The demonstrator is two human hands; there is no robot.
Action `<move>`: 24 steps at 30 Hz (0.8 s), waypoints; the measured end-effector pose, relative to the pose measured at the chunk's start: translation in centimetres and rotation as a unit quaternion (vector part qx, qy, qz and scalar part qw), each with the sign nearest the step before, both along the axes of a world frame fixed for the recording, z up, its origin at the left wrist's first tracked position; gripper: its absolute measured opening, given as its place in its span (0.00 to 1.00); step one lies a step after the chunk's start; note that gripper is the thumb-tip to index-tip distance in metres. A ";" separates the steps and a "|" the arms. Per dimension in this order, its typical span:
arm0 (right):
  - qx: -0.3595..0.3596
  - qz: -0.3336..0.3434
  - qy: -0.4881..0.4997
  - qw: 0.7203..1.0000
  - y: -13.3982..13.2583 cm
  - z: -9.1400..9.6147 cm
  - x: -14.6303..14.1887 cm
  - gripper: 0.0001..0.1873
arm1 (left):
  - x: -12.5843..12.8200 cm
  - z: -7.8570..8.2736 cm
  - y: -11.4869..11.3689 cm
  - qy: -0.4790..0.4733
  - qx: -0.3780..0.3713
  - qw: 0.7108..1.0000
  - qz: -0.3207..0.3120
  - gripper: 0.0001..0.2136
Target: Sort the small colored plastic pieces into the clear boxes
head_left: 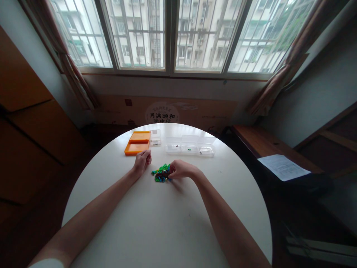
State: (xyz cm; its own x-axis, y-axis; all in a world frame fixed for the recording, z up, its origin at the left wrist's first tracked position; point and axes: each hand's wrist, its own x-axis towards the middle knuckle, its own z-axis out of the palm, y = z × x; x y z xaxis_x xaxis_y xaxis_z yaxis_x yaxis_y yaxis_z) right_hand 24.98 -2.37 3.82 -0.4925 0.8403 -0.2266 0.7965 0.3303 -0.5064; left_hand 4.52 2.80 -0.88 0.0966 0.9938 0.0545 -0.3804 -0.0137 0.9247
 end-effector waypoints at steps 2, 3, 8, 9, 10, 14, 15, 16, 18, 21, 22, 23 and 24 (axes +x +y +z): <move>0.007 -0.003 -0.002 1.000 0.0 0.0 0.0 0.09 | 0.0 0.0 0.0 -0.003 0.000 1.000 0.000 0.14; 0.012 -0.006 -0.005 1.000 0.0 -0.1 0.0 0.09 | 0.0 0.1 0.0 -0.005 -0.001 1.000 0.000 0.13; 0.020 -0.016 -0.005 1.000 0.0 -0.1 0.0 0.08 | 0.0 0.1 0.0 0.007 -0.002 1.000 0.000 0.14; 0.021 -0.015 -0.003 1.000 0.0 -0.2 0.0 0.07 | 0.0 0.1 0.0 0.009 -0.002 1.000 0.000 0.14; 0.022 -0.014 -0.001 1.000 0.0 -0.2 0.0 0.07 | 0.0 0.1 -0.1 0.010 -0.001 1.000 -0.001 0.14; 0.031 -0.001 -0.003 1.000 0.0 -0.1 -0.1 0.07 | 0.0 0.2 -0.1 0.011 0.006 1.000 0.002 0.14; 0.035 0.001 -0.005 0.999 -0.1 -0.1 -0.2 0.07 | 0.0 0.2 -0.1 0.011 0.007 1.000 0.002 0.14; 0.039 0.001 -0.007 0.999 -0.1 0.0 -0.2 0.08 | 0.1 0.2 -0.1 0.011 0.008 1.000 0.002 0.14; 0.047 0.001 -0.010 0.999 -0.1 0.0 -0.2 0.08 | 0.1 0.2 -0.1 0.010 0.007 1.000 0.000 0.14; 0.049 0.003 -0.012 0.999 -0.2 -0.1 -0.2 0.08 | 0.1 0.2 -0.1 0.006 0.005 1.000 -0.001 0.14; 0.049 0.004 -0.012 0.999 -0.2 -0.1 -0.2 0.08 | 0.1 0.2 -0.1 0.006 0.005 1.000 -0.001 0.14; 0.048 0.006 -0.012 0.999 -0.2 -0.2 -0.2 0.08 | 0.1 0.2 -0.1 0.006 0.005 1.000 -0.001 0.14; 0.045 0.008 -0.011 0.999 -0.1 -0.2 -0.2 0.07 | 0.1 0.2 -0.1 0.007 0.005 1.000 -0.002 0.14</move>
State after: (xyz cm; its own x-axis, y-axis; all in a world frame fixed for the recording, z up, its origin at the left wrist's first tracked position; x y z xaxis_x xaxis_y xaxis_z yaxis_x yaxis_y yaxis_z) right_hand 24.80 -2.51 3.59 -0.5014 0.8501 -0.1609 0.8015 0.3863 -0.4566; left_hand 4.59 2.73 -0.64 0.1014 0.9929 0.0626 -0.3679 -0.0210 0.9296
